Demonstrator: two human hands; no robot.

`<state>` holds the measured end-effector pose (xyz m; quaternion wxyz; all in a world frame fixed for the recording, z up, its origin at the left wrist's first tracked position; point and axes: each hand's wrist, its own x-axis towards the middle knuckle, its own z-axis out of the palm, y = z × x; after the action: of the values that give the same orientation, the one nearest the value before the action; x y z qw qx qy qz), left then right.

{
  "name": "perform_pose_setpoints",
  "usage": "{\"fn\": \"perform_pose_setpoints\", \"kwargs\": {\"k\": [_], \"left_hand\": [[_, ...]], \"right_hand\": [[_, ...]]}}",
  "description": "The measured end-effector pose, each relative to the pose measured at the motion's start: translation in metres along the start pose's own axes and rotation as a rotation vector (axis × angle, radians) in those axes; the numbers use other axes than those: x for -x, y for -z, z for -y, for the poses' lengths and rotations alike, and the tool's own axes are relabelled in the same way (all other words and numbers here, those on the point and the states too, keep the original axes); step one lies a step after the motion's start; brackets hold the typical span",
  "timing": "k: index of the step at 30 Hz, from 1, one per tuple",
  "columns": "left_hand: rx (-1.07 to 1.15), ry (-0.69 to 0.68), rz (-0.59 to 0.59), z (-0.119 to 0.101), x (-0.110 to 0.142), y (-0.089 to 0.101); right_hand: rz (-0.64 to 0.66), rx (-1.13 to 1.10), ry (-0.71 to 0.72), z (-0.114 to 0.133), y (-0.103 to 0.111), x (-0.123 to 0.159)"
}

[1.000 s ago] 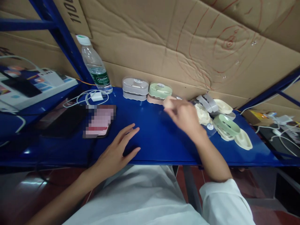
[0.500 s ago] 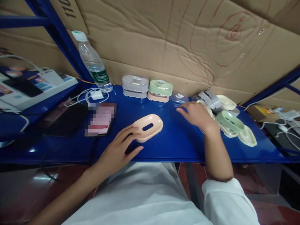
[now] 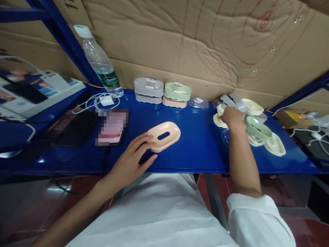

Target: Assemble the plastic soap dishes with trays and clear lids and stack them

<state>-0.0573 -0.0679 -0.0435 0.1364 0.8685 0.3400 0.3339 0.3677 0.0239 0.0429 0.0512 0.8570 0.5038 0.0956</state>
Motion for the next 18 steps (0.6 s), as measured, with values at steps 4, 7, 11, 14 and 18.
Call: {"fn": "perform_pose_setpoints", "kwargs": {"k": [4, 7, 11, 14, 18], "left_hand": [[-0.022, 0.011, -0.051, 0.001, 0.001, -0.004], [-0.041, 0.045, -0.145, 0.002, 0.002, -0.006], [0.001, 0.101, -0.247, 0.001, 0.002, -0.002], [0.039, 0.133, -0.373, 0.000, 0.002, 0.002], [0.063, 0.132, -0.401, 0.001, 0.002, 0.003]], "right_hand": [[0.094, -0.062, -0.012, 0.008, 0.019, 0.011], [0.107, -0.116, 0.091, 0.016, 0.034, 0.028], [0.149, -0.198, 0.383, 0.032, 0.040, 0.058], [0.254, -0.327, 0.853, 0.048, 0.034, 0.081], [0.353, -0.529, 1.209, 0.069, 0.029, 0.104]]}}
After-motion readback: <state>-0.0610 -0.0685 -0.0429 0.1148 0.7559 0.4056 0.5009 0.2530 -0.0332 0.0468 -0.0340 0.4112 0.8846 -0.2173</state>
